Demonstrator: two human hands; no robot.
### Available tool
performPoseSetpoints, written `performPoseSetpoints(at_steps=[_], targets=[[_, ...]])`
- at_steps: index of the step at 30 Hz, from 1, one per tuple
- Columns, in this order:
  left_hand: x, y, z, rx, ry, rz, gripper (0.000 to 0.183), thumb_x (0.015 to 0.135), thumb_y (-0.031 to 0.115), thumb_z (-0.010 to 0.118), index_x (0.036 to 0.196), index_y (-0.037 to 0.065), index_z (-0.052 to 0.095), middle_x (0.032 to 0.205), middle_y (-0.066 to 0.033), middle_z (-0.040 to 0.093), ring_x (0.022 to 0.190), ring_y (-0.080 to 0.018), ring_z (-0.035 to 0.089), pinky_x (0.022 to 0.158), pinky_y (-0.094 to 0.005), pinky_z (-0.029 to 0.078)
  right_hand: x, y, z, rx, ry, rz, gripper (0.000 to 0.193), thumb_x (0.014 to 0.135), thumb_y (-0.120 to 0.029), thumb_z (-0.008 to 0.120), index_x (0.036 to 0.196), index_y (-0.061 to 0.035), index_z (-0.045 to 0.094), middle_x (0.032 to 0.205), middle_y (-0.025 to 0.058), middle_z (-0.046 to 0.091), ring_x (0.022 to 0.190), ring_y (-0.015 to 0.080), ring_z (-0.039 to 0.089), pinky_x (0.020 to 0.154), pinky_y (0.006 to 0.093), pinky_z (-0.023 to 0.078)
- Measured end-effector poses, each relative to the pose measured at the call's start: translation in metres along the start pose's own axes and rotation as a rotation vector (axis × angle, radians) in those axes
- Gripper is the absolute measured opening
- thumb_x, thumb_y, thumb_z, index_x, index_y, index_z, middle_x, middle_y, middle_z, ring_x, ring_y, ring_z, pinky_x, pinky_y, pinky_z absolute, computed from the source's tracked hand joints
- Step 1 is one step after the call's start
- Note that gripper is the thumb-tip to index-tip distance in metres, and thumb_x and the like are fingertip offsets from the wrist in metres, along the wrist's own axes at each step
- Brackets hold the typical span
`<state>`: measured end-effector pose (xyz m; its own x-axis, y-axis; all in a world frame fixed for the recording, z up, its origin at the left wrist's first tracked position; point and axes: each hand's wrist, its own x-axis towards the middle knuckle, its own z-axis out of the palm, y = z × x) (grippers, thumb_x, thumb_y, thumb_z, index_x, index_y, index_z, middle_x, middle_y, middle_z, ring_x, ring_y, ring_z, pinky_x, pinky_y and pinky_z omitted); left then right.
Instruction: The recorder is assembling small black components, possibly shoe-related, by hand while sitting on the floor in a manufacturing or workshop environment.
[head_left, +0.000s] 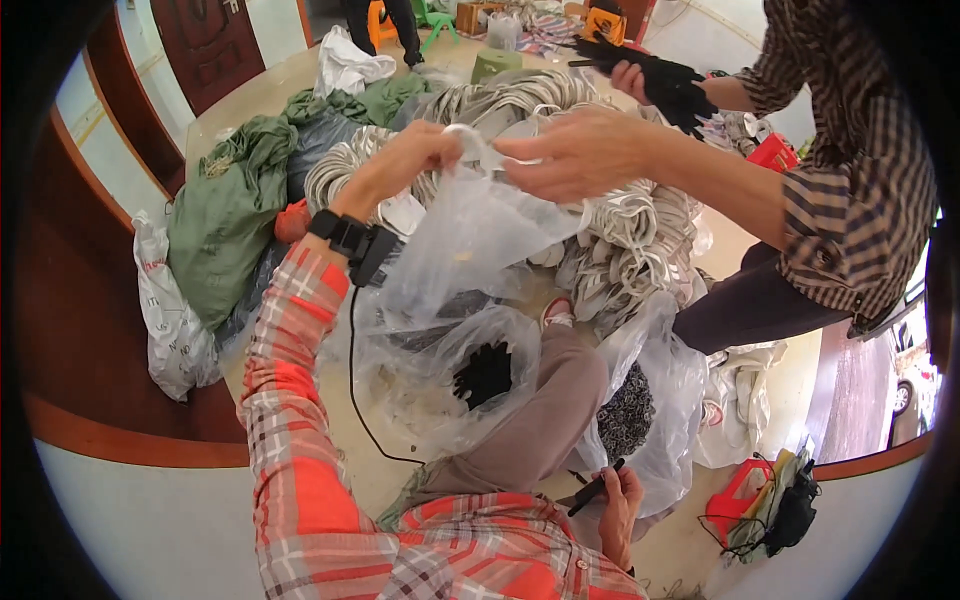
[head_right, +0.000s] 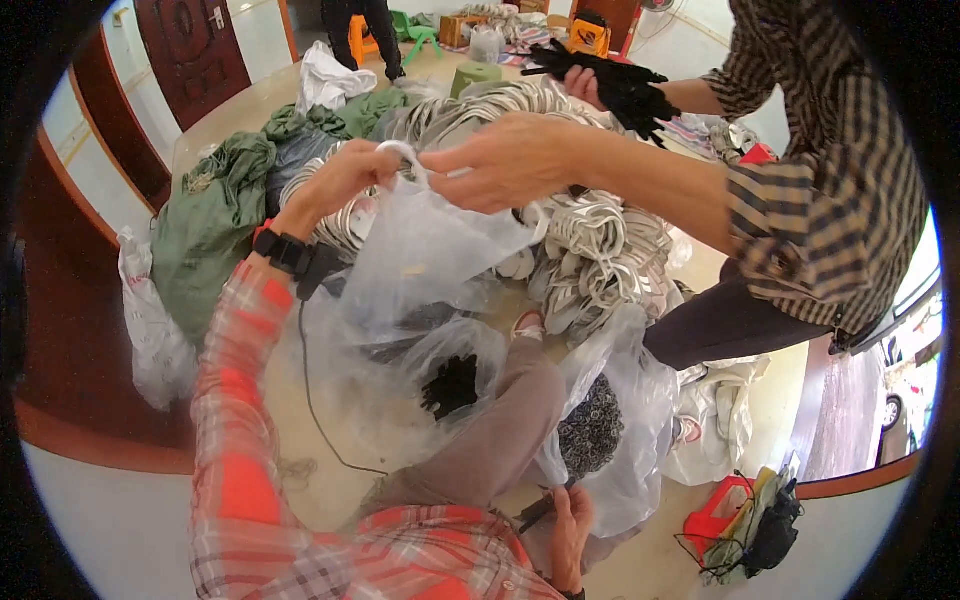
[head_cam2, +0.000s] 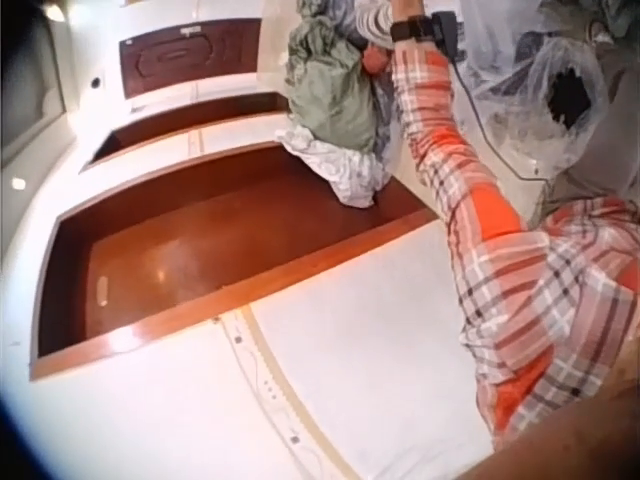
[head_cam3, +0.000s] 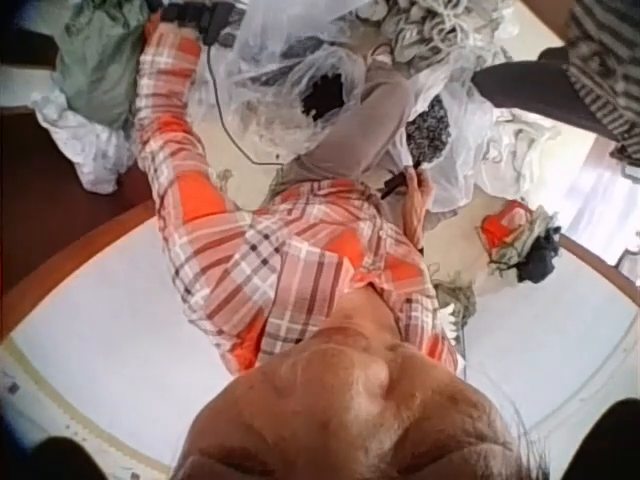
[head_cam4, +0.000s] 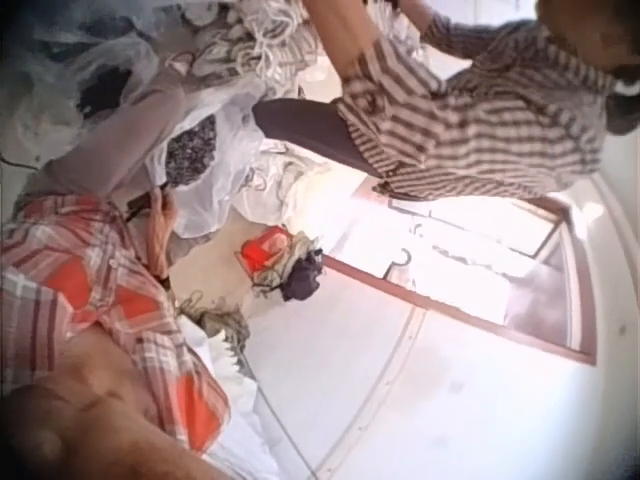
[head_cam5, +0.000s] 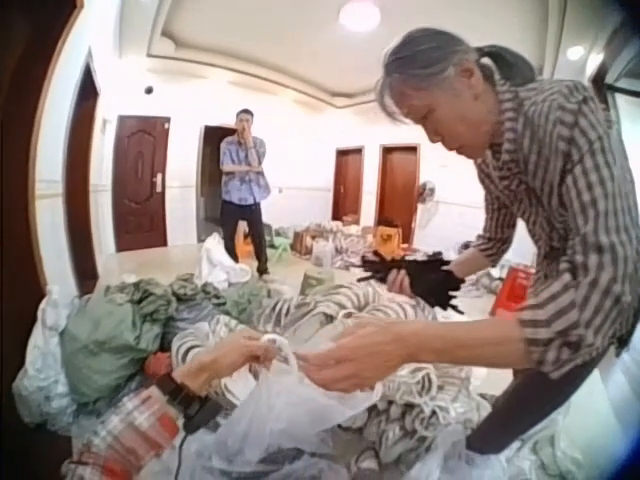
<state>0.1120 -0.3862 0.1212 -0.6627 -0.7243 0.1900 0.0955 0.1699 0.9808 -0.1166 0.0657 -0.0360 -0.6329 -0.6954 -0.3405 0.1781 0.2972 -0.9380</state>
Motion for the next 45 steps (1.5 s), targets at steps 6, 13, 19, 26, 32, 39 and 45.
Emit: performPoseSetpoints(at_steps=[6, 13, 19, 26, 32, 39, 45], targets=[[-0.081, -0.113, -0.045, 0.783, -0.064, -0.298, 0.024, 0.068, 0.022, 0.062, 0.075, 0.0, 0.062, 0.064, -0.0058, 0.059, 0.061, -0.0129, 0.054, 0.059, -0.0263, 0.042, 0.007, 0.001, 0.007, -0.036, -0.006, 0.048, 0.015, 0.084, -0.017, 0.054, 0.079, -0.0024, 0.053, 0.071, 0.0048, 0.059, 0.06, 0.009, 0.053, 0.054, 0.0208, 0.042], [-0.154, -0.153, -0.032, 1.347, -0.046, -0.193, 0.025, 0.057, 0.027, 0.062, 0.07, 0.006, 0.065, 0.07, -0.0141, 0.061, 0.067, -0.0266, 0.058, 0.073, -0.0404, 0.039, 0.016, 0.01, 0.015, -0.043, -0.04, 0.073, 0.014, 0.083, -0.016, 0.055, 0.08, -0.0029, 0.052, 0.072, 0.0069, 0.06, 0.059, 0.0114, 0.056, 0.053, 0.0215, 0.045], [-0.165, -0.113, -0.03, 1.22, -0.442, -0.688, 0.03, 0.059, 0.032, 0.061, 0.077, 0.009, 0.067, 0.085, -0.0125, 0.063, 0.081, -0.03, 0.059, 0.079, -0.0482, 0.034, 0.023, 0.014, 0.019, -0.079, -0.019, 0.092, 0.015, 0.083, -0.017, 0.056, 0.081, -0.0027, 0.051, 0.072, 0.0078, 0.06, 0.06, 0.0121, 0.056, 0.053, 0.0222, 0.044], [-0.152, -0.164, -0.027, 1.698, -0.245, -0.428, 0.023, 0.071, 0.025, 0.054, 0.073, 0.006, 0.066, 0.078, -0.0132, 0.064, 0.075, -0.0274, 0.061, 0.084, -0.0512, 0.033, 0.036, -0.004, 0.035, -0.073, -0.069, 0.058, 0.014, 0.081, -0.014, 0.055, 0.079, -0.0006, 0.055, 0.072, 0.0036, 0.058, 0.064, 0.0088, 0.052, 0.057, 0.0217, 0.039], [-0.121, -0.259, 0.015, 1.33, -0.424, -0.654, 0.039, 0.075, 0.034, 0.053, 0.099, 0.004, 0.061, 0.106, -0.0186, 0.057, 0.103, -0.0313, 0.053, 0.086, -0.0563, 0.033, 0.031, -0.006, 0.024, -0.043, -0.062, 0.098, 0.022, 0.086, -0.018, 0.049, 0.073, -0.0011, 0.05, 0.061, 0.0086, 0.059, 0.051, 0.017, 0.055, 0.047, 0.026, 0.042], [-0.119, -0.304, 0.025, 0.861, 0.101, -0.903, 0.094, 0.076, 0.059, 0.046, 0.135, -0.002, 0.005, 0.108, -0.0302, 0.052, 0.1, -0.0386, 0.053, 0.085, -0.0431, 0.04, 0.012, -0.042, 0.031, -0.167, -0.002, -0.046, 0.022, 0.082, -0.019, 0.056, 0.08, 0.0022, 0.055, 0.065, 0.0036, 0.05, 0.062, 0.0123, 0.045, 0.055, 0.0274, 0.038], [-0.174, -0.345, 0.07, 0.662, 0.711, -0.453, 0.058, 0.072, 0.031, 0.061, 0.112, -0.008, 0.043, 0.109, -0.0282, 0.049, 0.103, -0.0401, 0.045, 0.088, -0.042, 0.037, 0.053, -0.011, 0.036, -0.566, 0.073, -0.248, 0.022, 0.074, -0.019, 0.057, 0.067, 0.0014, 0.054, 0.06, 0.0022, 0.052, 0.059, 0.0123, 0.047, 0.054, 0.0268, 0.038]])
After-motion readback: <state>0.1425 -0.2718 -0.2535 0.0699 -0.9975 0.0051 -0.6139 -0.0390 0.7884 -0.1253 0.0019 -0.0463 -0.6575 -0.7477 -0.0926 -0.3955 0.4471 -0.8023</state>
